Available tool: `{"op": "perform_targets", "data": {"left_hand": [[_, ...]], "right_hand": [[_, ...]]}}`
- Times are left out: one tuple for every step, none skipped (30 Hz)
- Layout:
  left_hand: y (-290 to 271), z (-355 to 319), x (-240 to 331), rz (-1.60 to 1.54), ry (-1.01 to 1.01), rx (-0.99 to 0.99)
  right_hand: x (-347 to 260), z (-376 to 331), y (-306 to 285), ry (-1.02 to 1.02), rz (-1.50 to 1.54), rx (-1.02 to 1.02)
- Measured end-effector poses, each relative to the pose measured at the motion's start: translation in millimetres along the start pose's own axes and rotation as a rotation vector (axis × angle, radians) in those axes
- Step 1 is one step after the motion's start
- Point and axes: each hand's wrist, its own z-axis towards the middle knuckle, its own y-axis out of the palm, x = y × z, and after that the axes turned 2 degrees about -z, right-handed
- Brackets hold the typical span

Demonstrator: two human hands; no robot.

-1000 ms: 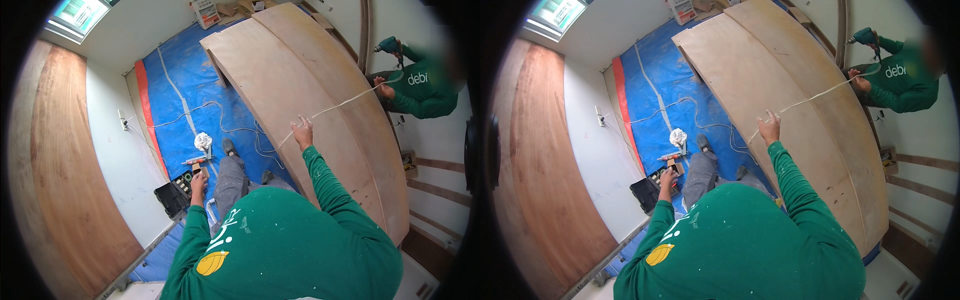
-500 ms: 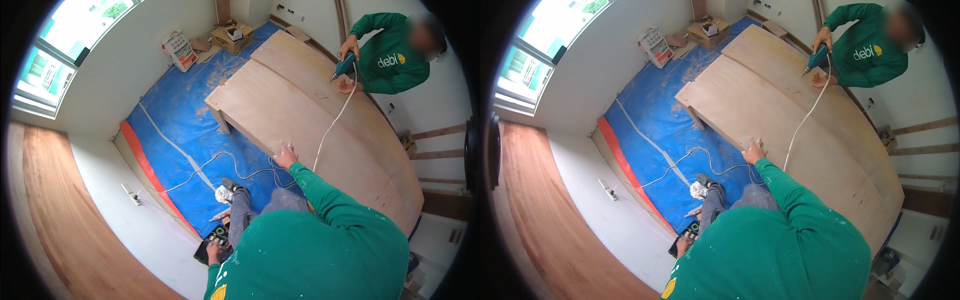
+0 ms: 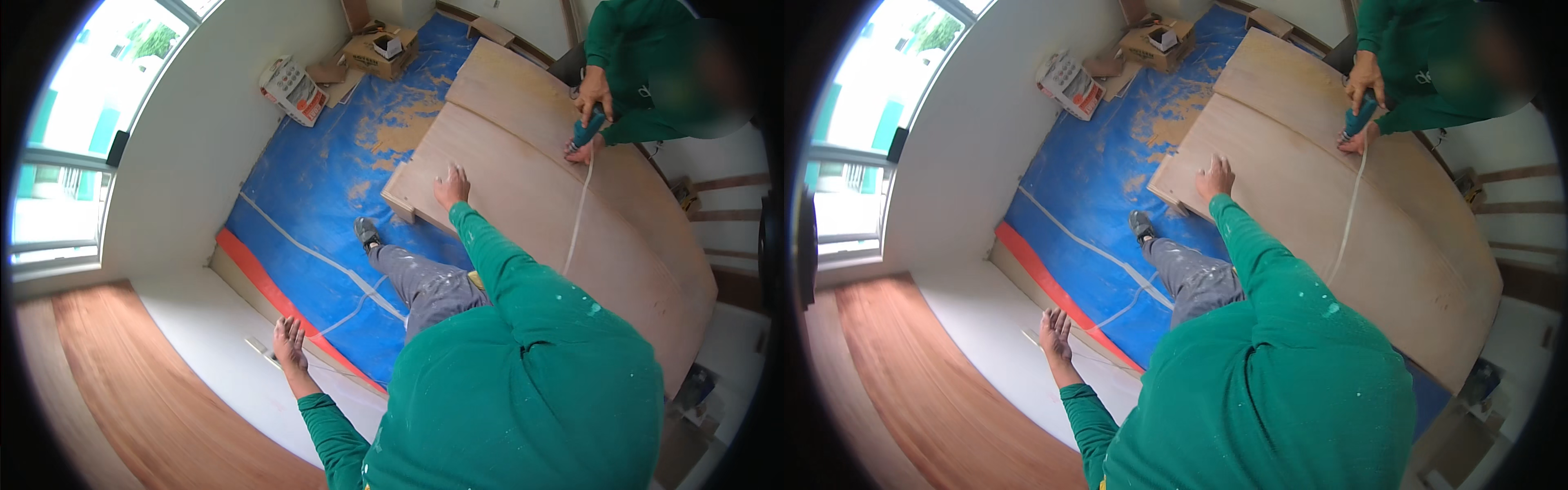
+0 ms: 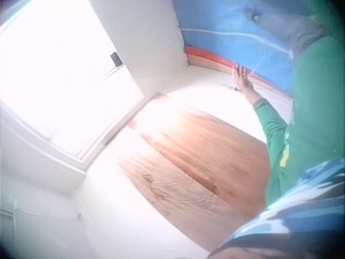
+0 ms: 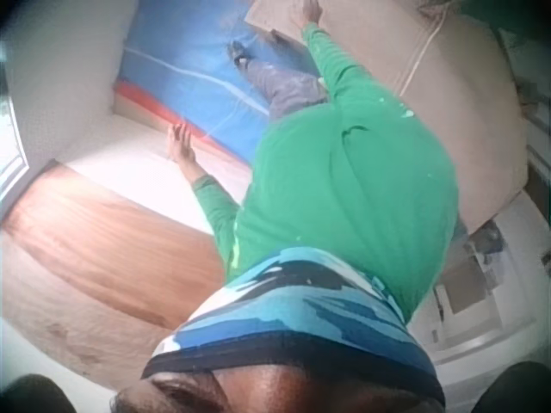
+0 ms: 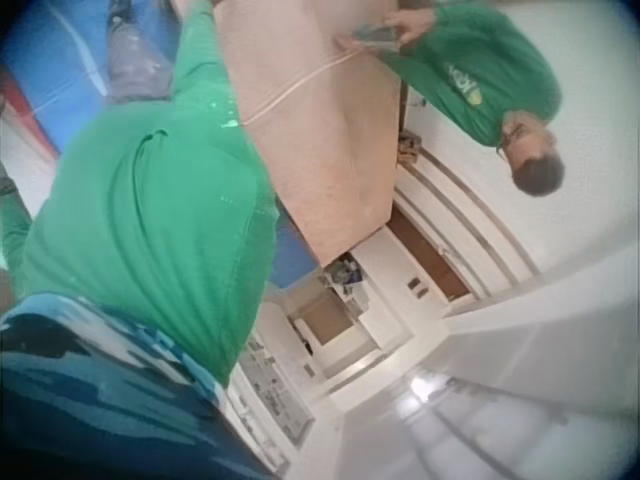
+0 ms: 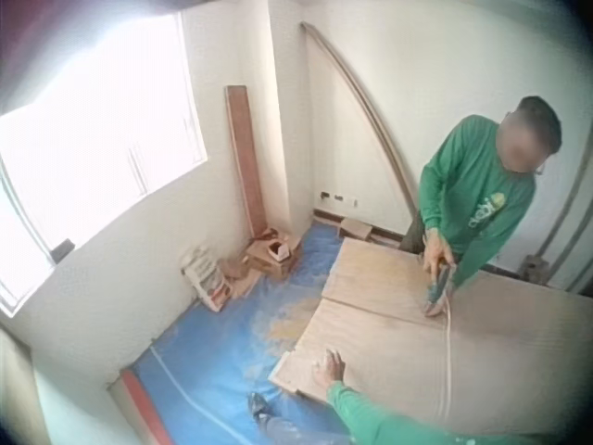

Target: The person positions and aligns large plywood sheets on a blue floor covering while a coworker uses a drill and circular saw. The person holds the sheets steady, adjusts their placement, and assists with alignment during drilling and cutting operations.

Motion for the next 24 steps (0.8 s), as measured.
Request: {"op": "perform_targets", "data": {"left_hand": [[32,23,30,0.063,0.039,-0.077],[66,52,61,0.128,0.076,-0.154],[104,83,89,0.199,0.116,-0.234],[145,119,116,0.285,0.139,-0.272],[188,155,141,0.361,0.125,-0.326],[237,193,160,0.457,0.113,-0.379],[284,229,174,0.477,0.1,-0.507],[324,260,183,0.5,0.067,-0.625],[368,291,190,0.547,0.023,-0.723],[410,318,195,0.636,-0.028,-0.755],[456,343,204,0.78,-0.011,-0.778],[496,362,210,0.783,0.004,-0.842],[535,375,214,0.781,0.039,-0.859],[575,384,216,0.731,0.059,-0.911],[611,387,216,0.701,0.1,-0.937],[646,387,210,0.688,0.075,-0.98],[681,379,198,0.698,0.076,-1.005],[717,374,187,0.7,0.051,-1.06],[752,370,175,0.732,0.029,-1.105],[784,365,162,0.71,0.017,-1.152],[810,359,148,0.717,0.001,-1.192],[833,354,136,0.723,-0.012,-1.24],[858,351,125,0.723,-0.012,-1.246],[882,346,116,0.719,-0.009,-1.273]], "right_hand": [[-22,36,15,0.06,0.01,0.06],[-44,70,29,0.128,0.009,0.124],[-62,102,39,0.194,0.015,0.229],[-77,131,49,0.278,0.013,0.336],[-95,168,56,0.397,0.026,0.396],[-110,208,61,0.394,0.01,0.538],[-112,225,65,0.476,-0.035,0.562],[-113,230,73,0.591,-0.101,0.493],[-119,250,76,0.683,-0.205,0.477],[-120,255,81,0.663,-0.187,0.507],[-122,260,85,0.679,-0.21,0.495],[-124,260,89,0.688,-0.248,0.496],[-125,262,90,0.695,-0.262,0.481],[-128,265,91,0.701,-0.283,0.492],[-129,265,90,0.701,-0.288,0.49],[-132,268,89,0.715,-0.274,0.461],[-131,267,86,0.756,-0.313,0.433],[-132,268,83,0.699,-0.271,0.473],[-132,269,81,0.688,-0.277,0.48],[-131,269,79,0.707,-0.27,0.457],[-131,268,78,0.733,-0.297,0.407],[-130,266,76,0.706,-0.278,0.41],[-129,266,76,0.714,-0.265,0.396],[-128,264,75,0.74,-0.249,0.38]]}}
